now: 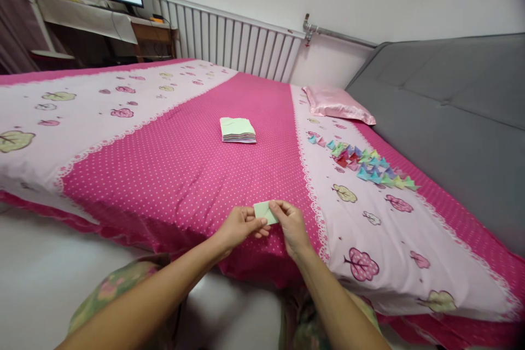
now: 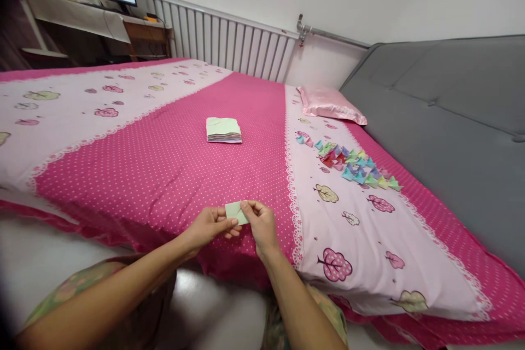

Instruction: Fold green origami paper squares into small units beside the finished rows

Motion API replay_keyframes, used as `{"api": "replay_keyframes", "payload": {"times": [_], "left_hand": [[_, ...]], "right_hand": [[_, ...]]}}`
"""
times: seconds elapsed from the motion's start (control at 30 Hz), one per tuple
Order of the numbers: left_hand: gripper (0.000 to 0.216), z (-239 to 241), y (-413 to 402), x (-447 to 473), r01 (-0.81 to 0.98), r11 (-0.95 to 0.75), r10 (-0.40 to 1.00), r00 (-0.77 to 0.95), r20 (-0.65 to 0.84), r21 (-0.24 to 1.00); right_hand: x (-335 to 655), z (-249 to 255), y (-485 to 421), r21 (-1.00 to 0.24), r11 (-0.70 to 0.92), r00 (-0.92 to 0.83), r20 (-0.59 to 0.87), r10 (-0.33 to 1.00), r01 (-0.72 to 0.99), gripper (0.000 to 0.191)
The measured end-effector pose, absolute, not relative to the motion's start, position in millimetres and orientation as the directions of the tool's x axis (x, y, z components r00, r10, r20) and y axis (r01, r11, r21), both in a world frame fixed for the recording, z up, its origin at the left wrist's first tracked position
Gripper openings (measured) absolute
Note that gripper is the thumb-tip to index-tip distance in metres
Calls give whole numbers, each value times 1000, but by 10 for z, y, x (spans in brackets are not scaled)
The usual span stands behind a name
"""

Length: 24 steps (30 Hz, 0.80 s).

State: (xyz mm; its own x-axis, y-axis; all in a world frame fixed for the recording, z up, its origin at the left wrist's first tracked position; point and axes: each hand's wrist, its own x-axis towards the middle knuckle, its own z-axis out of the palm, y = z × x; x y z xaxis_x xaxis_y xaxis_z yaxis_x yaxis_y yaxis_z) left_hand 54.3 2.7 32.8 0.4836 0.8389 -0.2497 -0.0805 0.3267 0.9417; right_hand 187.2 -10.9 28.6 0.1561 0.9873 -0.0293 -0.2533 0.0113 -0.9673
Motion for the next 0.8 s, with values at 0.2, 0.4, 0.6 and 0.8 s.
{"api": "replay_keyframes", "payload": {"times": [0.2,0.4,0.6,0.8], "left_hand": [[33,339,22,535,-85,319,835,496,-237,944],[31,344,0,539,-39,319,821,511,-256,947],[31,356,-16,545,14,299,808,528,-261,954],[30,354,-17,545,47,334,797,520,-308,942]], "right_hand": [[1870,272,-138,-978,-18,52,-30,998,-207,22],[1876,260,-136,-986,-27,51,-36,998,-164,23],[1895,282,-127,-991,-12,88,-24,996,-135,26],[1903,278,-119,-998,29,106,23,994,-57,33]]}}
